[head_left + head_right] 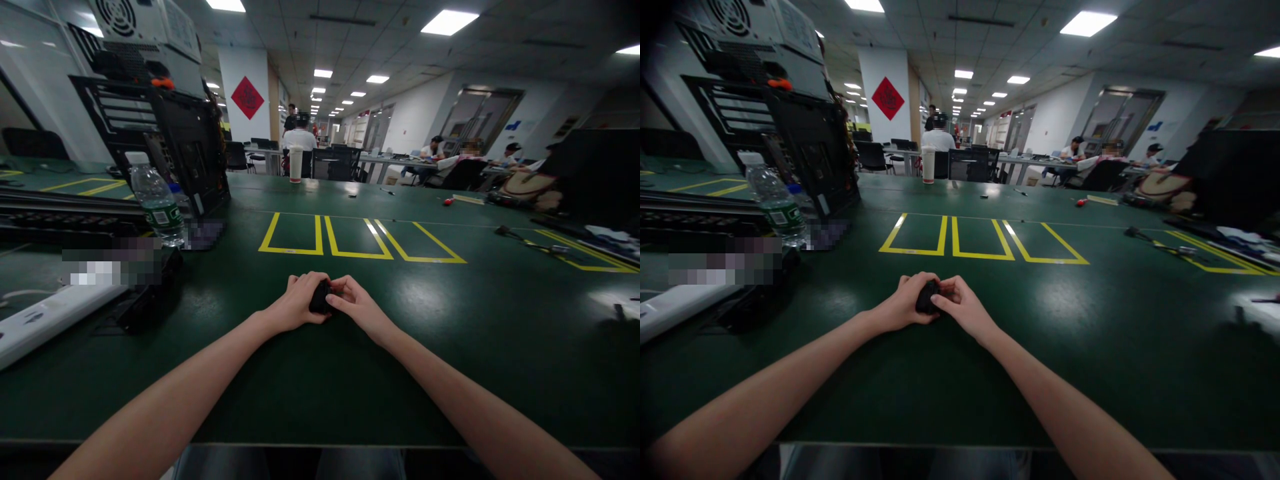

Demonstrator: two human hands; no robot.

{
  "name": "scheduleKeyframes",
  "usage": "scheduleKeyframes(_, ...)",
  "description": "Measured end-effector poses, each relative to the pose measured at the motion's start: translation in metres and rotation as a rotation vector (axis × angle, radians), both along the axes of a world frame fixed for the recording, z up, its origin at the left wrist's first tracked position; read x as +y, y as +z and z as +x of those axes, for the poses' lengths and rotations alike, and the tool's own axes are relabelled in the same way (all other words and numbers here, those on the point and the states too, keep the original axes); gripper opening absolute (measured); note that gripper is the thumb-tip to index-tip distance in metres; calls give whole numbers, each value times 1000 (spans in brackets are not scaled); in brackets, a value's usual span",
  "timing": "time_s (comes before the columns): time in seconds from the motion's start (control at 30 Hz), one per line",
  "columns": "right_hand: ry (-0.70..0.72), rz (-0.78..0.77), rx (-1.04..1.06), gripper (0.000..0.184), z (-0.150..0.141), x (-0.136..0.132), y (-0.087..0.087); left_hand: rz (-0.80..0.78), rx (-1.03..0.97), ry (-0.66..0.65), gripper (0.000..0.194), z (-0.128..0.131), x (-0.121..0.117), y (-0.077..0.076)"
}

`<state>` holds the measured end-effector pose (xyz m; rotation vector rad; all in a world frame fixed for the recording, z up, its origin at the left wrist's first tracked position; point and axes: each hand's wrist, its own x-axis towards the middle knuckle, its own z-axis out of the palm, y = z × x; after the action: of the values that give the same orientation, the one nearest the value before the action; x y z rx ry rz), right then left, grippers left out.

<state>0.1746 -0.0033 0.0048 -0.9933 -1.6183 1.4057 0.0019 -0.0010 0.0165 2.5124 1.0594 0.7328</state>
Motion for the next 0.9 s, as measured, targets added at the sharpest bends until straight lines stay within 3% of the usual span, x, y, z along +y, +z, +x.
scheduleKeyframes(0.1,-13,-24,-24,29,0,1,0,15,-12,12,54,1,3,-5)
scheduleKeyframes(0.33,115,-20,73,30,3,-1,4,12,1,13,52,0,3,-4)
scheduleKeyframes(0.5,56,17,53,20,1,-2,3,12,-5,3,54,1,3,-6)
scheduleKeyframes(0.73,-9,-19,-10,30,0,1,0,-13,-1,-23,51,-2,-1,2)
scheduleKeyframes(0.9,87,-26,41,27,3,-1,5,-3,8,-8,51,-1,0,0)
